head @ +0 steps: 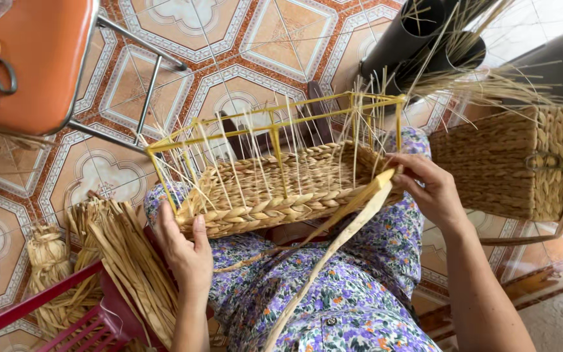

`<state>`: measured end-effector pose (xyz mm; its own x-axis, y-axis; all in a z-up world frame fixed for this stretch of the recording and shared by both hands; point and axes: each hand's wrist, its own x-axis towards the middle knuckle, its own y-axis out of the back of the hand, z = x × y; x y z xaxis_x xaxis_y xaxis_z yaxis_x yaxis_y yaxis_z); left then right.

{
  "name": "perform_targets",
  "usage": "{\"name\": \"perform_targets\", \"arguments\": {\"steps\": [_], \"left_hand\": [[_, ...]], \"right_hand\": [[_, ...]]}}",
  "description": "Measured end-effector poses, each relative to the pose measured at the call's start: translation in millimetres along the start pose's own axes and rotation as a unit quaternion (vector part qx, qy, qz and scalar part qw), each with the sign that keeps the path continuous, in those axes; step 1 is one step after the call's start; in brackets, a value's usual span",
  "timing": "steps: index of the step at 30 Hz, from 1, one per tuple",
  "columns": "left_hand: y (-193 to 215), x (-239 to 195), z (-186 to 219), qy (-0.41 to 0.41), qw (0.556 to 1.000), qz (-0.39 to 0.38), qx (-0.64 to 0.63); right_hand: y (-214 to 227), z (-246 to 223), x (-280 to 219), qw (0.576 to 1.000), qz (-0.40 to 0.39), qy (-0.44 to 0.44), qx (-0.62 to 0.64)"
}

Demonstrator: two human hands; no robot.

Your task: The person weaves a basket by hand, threading dried palm strips through a yellow metal frame held on their lap. They repeatedly pull the strips through the frame, tighten the weave, and adjust the basket's position while seated.

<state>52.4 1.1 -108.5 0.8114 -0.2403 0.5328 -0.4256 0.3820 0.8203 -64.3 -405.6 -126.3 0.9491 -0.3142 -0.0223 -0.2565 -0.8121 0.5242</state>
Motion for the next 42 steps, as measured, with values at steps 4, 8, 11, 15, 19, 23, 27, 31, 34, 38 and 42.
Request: {"name": "perform_targets", "arguments": {"steps": [4,8,11,15,19,23,27,31,34,38,42], "left_hand": [[-5,21,36,0.006,0.964,-0.017,-0.265],[-36,36,87,-0.003,0.777,-0.318,-0.543],[-69,54,127,-0.069,0.745,-0.392,-0.536],[-100,77,171,-0.058,0.739,-0.473,-0.476],[-106,88,188,-0.02,0.735,-0.528,-0.425],[-102,90,195,-0.014,0.708,-0.566,-0.421],[-103,86,202,-0.066,0.761,-0.506,-0.402],[-111,79,208,-0.103,0.796,-0.433,-0.411],[-113,70,215,-0.154,0.846,-0.283,-0.425],[-101,70,223,-0.165,0.793,-0.27,-0.52],[-62,71,210,-0.044,0.711,-0.271,-0.647]], "right_hand": [[3,-33,4,0.977,0.036,0.116,-0.178],[1,-37,12,0.974,0.016,0.154,-0.165],[-3,-25,12,0.989,0.015,0.126,-0.082],[-7,-3,8,0.988,0.04,0.125,-0.087],[-11,7,4,0.997,0.042,-0.002,0.059],[-5,6,7,0.997,0.015,0.073,0.032],[-4,7,7,0.996,0.009,0.08,0.028],[-7,15,9,0.993,0.019,-0.031,0.116],[-6,19,8,0.992,0.021,-0.015,0.127],[-8,15,14,0.994,0.025,-0.017,0.103],[-16,0,21,0.999,0.047,0.016,-0.017]]}}
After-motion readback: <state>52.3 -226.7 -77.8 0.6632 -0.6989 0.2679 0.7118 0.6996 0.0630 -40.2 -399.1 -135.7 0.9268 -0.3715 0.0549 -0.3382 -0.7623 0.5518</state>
